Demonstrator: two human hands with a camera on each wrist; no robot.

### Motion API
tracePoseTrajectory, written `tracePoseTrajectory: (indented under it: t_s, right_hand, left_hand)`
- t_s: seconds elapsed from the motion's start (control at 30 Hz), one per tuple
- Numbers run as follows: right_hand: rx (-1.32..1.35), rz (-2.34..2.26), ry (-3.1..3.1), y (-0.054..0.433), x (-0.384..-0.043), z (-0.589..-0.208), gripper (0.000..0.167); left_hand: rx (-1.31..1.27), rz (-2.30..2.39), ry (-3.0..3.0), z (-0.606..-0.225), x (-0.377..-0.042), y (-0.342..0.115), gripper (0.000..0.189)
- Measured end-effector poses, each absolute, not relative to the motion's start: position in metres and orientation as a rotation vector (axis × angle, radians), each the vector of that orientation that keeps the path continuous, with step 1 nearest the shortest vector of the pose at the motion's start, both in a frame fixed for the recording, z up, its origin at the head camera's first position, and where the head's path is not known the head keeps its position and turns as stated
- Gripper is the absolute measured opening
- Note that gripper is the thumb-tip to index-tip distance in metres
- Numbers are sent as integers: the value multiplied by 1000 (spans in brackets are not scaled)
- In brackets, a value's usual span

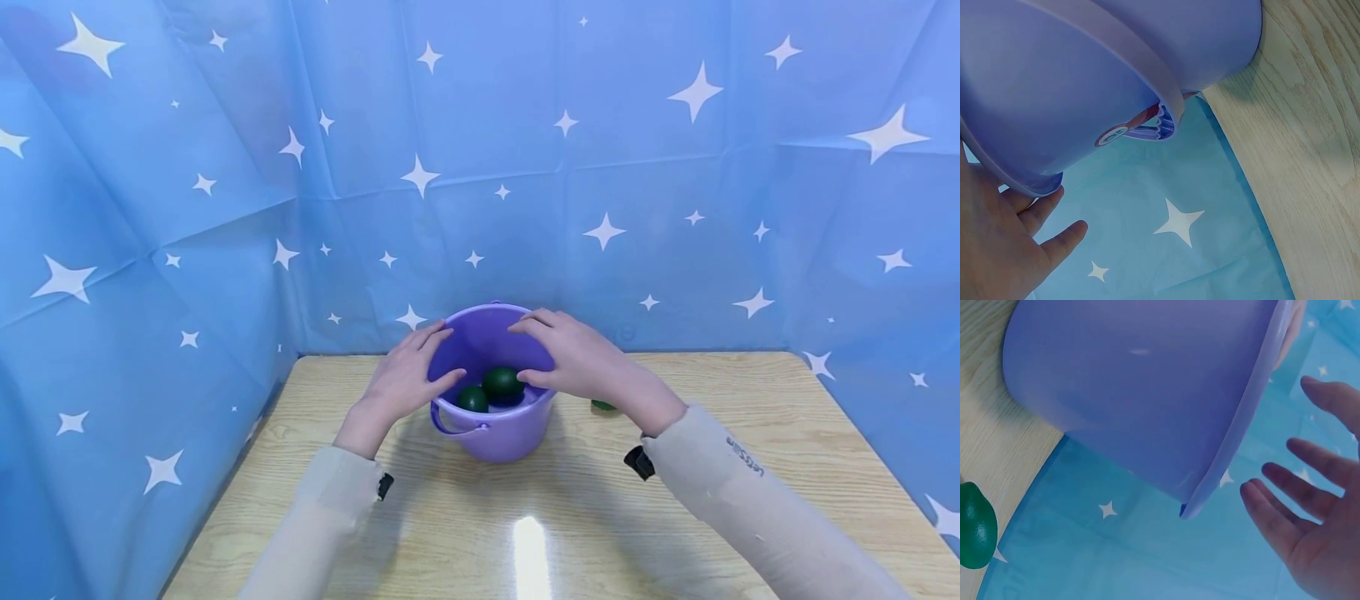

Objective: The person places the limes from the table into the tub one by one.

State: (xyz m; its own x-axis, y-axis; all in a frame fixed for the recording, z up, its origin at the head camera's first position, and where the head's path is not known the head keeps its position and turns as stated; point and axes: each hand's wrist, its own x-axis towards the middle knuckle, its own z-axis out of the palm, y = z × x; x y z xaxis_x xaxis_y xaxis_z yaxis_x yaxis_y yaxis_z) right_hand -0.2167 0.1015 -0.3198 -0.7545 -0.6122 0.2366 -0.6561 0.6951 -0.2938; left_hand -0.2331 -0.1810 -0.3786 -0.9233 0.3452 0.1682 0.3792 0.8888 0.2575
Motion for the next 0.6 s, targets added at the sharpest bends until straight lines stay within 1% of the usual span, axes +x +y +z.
tracePoseTrajectory:
  t_s: [0.6]
  right_hand:
    - [1012, 536, -2775, 112, -218, -322, 59]
  left_hand:
    - [-571, -420, -2940, -378, -232, -180, 77]
